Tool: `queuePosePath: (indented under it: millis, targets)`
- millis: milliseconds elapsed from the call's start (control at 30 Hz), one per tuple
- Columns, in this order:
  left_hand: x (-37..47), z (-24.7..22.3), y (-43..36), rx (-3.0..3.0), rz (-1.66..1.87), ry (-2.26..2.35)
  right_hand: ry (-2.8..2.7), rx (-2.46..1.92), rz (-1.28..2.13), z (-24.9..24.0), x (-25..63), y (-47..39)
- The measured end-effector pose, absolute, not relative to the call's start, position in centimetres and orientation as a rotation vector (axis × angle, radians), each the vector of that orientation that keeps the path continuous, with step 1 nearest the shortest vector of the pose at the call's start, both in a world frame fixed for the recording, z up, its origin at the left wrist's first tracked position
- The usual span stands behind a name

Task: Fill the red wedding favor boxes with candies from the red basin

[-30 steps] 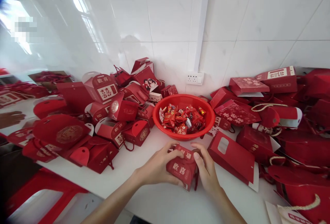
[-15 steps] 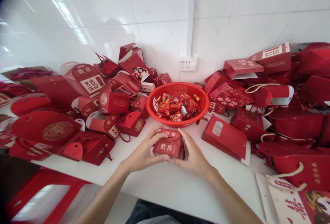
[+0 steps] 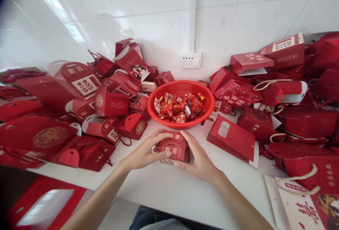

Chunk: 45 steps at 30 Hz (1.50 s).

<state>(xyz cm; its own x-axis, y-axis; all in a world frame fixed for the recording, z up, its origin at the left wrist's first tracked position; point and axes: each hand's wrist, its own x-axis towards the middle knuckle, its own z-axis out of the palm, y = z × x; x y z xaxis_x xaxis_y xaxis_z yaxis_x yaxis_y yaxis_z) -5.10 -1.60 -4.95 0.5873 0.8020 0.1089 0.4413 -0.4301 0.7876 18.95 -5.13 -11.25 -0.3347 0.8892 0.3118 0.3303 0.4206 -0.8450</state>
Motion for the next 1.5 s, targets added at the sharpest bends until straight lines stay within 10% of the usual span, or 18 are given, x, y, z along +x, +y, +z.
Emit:
queuePosePath:
  millis: [933, 1267, 1500]
  targets:
    - [-6.0, -5.0, -0.6, 2.116, 0.798, 1.244, -1.776, -1.213, 0.855, -11.5, 18.3, -5.5]
    - [-5.8, -3.9, -0.7, 2.144, 0.751, 1.265, -1.392, -1.107, 1.339, -10.1, 18.3, -4.7]
    - [-5.9, -3.1, -1.1, 2.151, 0.656, 1.305, -1.178, -1.103, 0.928, -7.8, 21.6, -4.5]
